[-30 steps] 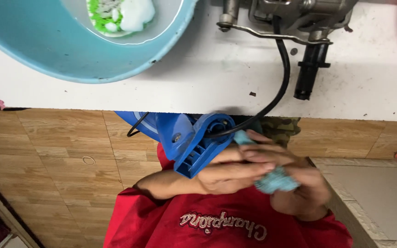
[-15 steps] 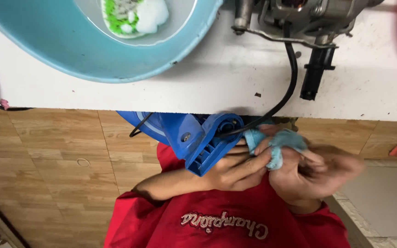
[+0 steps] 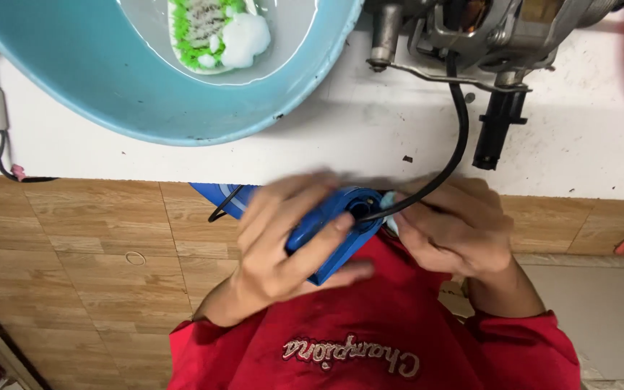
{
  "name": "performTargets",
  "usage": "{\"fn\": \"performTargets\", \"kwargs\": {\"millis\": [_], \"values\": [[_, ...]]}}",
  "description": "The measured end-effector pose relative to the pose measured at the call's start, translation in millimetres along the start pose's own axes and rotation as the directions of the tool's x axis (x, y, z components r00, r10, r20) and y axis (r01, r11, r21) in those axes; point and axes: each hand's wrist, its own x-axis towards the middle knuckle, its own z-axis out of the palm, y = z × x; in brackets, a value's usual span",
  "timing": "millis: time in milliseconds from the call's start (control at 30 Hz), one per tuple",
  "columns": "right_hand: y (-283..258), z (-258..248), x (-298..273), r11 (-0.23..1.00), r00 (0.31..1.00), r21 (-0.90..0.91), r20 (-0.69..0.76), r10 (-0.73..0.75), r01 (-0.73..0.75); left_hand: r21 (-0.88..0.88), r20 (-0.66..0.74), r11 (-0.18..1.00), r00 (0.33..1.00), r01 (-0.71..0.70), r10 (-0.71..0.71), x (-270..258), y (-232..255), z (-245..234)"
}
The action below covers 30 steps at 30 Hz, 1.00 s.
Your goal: Cleaning and repairing a blue plastic fan base component using a cloth and a small tool
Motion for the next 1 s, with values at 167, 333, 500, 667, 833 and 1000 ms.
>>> {"fn": "performTargets", "kwargs": {"millis": [167, 333, 500, 667, 833, 1000], "values": [[12.2, -8.4, 18.0, 0.992, 0.999, 0.123, 0.038, 0.014, -0.019, -0.187, -0.185, 0.974, 0.979, -0.126, 0.091, 3.9, -15.6, 14.8], [20.1, -7.5, 30.6, 0.972, 0.996, 0.235, 0.094, 0.003, -0.026, -0.216, -0.196, 0.961, 0.972, -0.175, 0.133, 5.4, -22.8, 17.0], [6.0, -11.5, 54.1, 0.977, 0.992, 0.213, 0.113, -0.056, 0.031, -0.256, -0.143, 0.950, 0.979, -0.178, 0.145, 6.2, -24.1, 13.1], [18.9, -6.0, 26.0, 0.968, 0.972, 0.091, -0.011, -0.234, 0.234, -0.261, -0.151, 0.948, 0.978, -0.181, 0.145, 9.9, -23.3, 15.7], [12.5, -11.7, 41.1, 0.965, 0.965, 0.022, 0.002, -0.261, 0.261, -0.248, -0.150, 0.949, 0.976, -0.194, 0.160, 11.2, -21.6, 15.9], [3.5, -2.2, 31.9, 0.953, 0.954, -0.039, 0.005, -0.300, 0.300, -0.240, -0.154, 0.953, 0.977, -0.184, 0.150, 10.2, -22.0, 16.4]]}}
